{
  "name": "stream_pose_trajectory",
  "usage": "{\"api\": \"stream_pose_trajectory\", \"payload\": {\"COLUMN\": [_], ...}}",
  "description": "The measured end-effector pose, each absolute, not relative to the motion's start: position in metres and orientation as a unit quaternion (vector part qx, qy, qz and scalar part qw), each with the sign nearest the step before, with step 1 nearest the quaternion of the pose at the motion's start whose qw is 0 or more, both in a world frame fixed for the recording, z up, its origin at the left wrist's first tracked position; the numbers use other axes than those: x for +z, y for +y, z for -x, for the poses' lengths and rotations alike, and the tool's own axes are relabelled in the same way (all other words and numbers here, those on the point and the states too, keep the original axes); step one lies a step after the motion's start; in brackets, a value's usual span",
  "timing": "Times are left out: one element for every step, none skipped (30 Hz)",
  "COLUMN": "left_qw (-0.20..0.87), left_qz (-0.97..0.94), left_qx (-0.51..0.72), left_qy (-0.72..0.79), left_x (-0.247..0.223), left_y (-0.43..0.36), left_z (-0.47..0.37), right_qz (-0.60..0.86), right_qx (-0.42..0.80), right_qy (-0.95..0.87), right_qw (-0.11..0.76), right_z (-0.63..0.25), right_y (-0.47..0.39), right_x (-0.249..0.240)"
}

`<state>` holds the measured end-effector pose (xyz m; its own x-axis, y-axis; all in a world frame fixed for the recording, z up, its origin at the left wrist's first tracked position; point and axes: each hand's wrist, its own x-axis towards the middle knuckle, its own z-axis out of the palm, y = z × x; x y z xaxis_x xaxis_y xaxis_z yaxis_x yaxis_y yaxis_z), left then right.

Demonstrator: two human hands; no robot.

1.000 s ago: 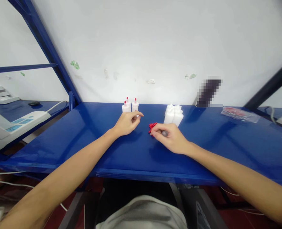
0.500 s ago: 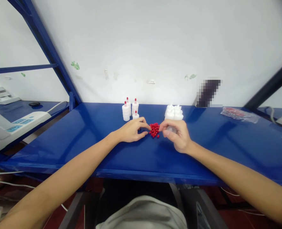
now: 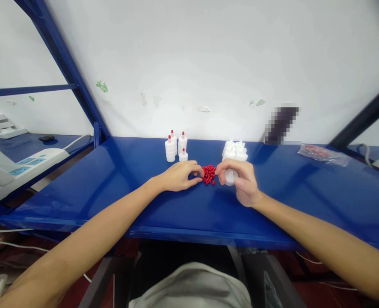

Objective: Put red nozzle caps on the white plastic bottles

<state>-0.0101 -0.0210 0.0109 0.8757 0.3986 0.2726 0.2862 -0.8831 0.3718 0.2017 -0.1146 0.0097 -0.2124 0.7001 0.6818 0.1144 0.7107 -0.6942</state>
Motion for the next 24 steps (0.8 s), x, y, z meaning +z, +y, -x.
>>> {"api": "stream_pose_trajectory", "payload": {"left_qw": [0.159, 0.156, 0.153, 0.152, 0.152, 0.153, 0.152, 0.149, 0.142, 0.131, 0.116, 0.1, 0.084, 0.07, 0.058, 0.048, 0.041, 0.038, 0.038, 0.041, 0.048, 0.057, 0.066, 0.076], "left_qz": [-0.955, -0.955, -0.955, -0.954, -0.954, -0.952, -0.951, -0.948, -0.945, -0.942, -0.939, -0.937, -0.936, -0.937, -0.939, -0.94, -0.94, -0.939, -0.937, -0.935, -0.934, -0.933, -0.934, -0.936], "left_qx": [0.174, 0.174, 0.174, 0.174, 0.175, 0.18, 0.189, 0.203, 0.222, 0.243, 0.262, 0.277, 0.285, 0.286, 0.281, 0.273, 0.265, 0.257, 0.251, 0.246, 0.244, 0.243, 0.243, 0.245], "left_qy": [0.182, 0.185, 0.187, 0.189, 0.191, 0.193, 0.193, 0.193, 0.192, 0.192, 0.191, 0.19, 0.188, 0.188, 0.191, 0.198, 0.21, 0.225, 0.24, 0.251, 0.258, 0.258, 0.252, 0.243], "left_x": [0.01, 0.01, 0.009, 0.008, 0.008, 0.008, 0.008, 0.009, 0.01, 0.012, 0.013, 0.015, 0.016, 0.016, 0.016, 0.015, 0.014, 0.012, 0.01, 0.008, 0.007, 0.006, 0.005, 0.003], "left_y": [-0.021, -0.021, -0.02, -0.02, -0.02, -0.021, -0.022, -0.024, -0.026, -0.028, -0.031, -0.034, -0.036, -0.037, -0.038, -0.037, -0.036, -0.034, -0.033, -0.031, -0.029, -0.028, -0.027, -0.026], "left_z": [0.01, 0.009, 0.009, 0.009, 0.009, 0.01, 0.01, 0.011, 0.011, 0.011, 0.011, 0.011, 0.01, 0.009, 0.008, 0.008, 0.008, 0.008, 0.009, 0.009, 0.01, 0.011, 0.011, 0.011], "right_qz": [0.288, 0.303, 0.321, 0.339, 0.357, 0.374, 0.39, 0.406, 0.421, 0.434, 0.446, 0.456, 0.465, 0.471, 0.472, 0.47, 0.465, 0.46, 0.455, 0.451, 0.448, 0.444, 0.44, 0.436], "right_qx": [0.246, 0.231, 0.216, 0.204, 0.195, 0.189, 0.186, 0.189, 0.198, 0.21, 0.225, 0.237, 0.245, 0.247, 0.247, 0.246, 0.245, 0.246, 0.248, 0.251, 0.254, 0.256, 0.259, 0.261], "right_qy": [-0.743, -0.754, -0.765, -0.773, -0.777, -0.777, -0.776, -0.771, -0.763, -0.753, -0.742, -0.731, -0.722, -0.717, -0.714, -0.714, -0.714, -0.713, -0.711, -0.708, -0.705, -0.7, -0.696, -0.693], "right_qw": [0.552, 0.535, 0.515, 0.496, 0.481, 0.469, 0.46, 0.453, 0.449, 0.448, 0.448, 0.449, 0.45, 0.452, 0.454, 0.457, 0.462, 0.468, 0.475, 0.481, 0.488, 0.497, 0.504, 0.511], "right_z": [-0.2, -0.199, -0.197, -0.194, -0.192, -0.191, -0.19, -0.189, -0.189, -0.19, -0.19, -0.191, -0.192, -0.192, -0.192, -0.192, -0.192, -0.192, -0.192, -0.192, -0.192, -0.192, -0.192, -0.192], "right_y": [-0.115, -0.115, -0.115, -0.115, -0.115, -0.115, -0.115, -0.114, -0.114, -0.113, -0.113, -0.113, -0.112, -0.112, -0.112, -0.113, -0.113, -0.112, -0.112, -0.112, -0.112, -0.111, -0.111, -0.11], "right_x": [0.011, 0.012, 0.013, 0.015, 0.016, 0.017, 0.017, 0.017, 0.017, 0.016, 0.016, 0.015, 0.015, 0.014, 0.014, 0.014, 0.014, 0.014, 0.014, 0.014, 0.013, 0.013, 0.012, 0.012]}}
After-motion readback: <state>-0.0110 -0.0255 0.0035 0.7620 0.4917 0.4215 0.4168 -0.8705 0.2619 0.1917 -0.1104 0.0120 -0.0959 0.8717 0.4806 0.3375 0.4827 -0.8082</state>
